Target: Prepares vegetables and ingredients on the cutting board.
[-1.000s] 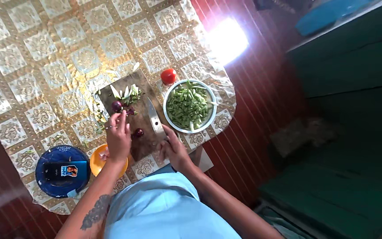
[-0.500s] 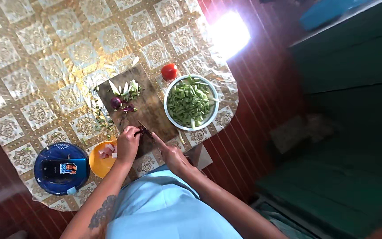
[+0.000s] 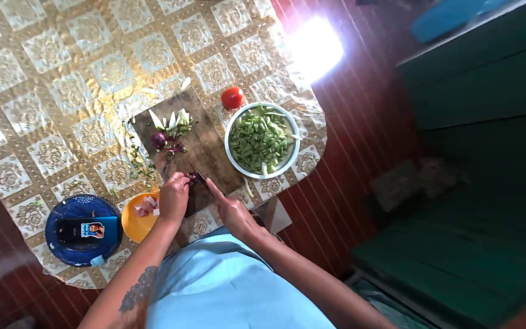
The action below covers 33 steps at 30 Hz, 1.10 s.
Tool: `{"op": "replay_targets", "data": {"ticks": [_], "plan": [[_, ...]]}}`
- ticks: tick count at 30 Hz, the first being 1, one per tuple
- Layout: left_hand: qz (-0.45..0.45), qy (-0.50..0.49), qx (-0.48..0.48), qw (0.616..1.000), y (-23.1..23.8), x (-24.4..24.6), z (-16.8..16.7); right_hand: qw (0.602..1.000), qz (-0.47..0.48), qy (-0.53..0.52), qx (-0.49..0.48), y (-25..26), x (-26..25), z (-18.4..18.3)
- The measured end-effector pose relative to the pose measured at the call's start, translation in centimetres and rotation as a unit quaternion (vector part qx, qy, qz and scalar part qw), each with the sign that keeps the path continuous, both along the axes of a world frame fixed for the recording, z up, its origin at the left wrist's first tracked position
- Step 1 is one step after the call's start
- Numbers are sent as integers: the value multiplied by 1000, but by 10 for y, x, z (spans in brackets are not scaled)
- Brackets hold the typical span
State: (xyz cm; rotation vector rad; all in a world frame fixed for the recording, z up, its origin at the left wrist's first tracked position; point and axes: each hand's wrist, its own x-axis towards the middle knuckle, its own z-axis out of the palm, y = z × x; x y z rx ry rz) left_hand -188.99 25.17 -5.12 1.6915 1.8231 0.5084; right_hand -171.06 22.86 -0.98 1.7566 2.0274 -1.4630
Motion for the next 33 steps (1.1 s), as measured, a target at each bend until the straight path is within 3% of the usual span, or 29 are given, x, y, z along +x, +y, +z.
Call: {"op": "replay_targets", "data": {"ticks": [5,17,25,33], "plan": [[4,-3,13,1000,-1,0,-1,997,36,-31,-58,2,-5,7],[-5,-9,13,1000,1,-2,-3,991,48,-98,-74,5,-23,0],[-2,7,19,1000,0,-1,-2,999,20,-36,-6,1,-10,6],[-3,0,11,1000,-1,-1,-2,996,40,-58,-54,2,-18,6]]}}
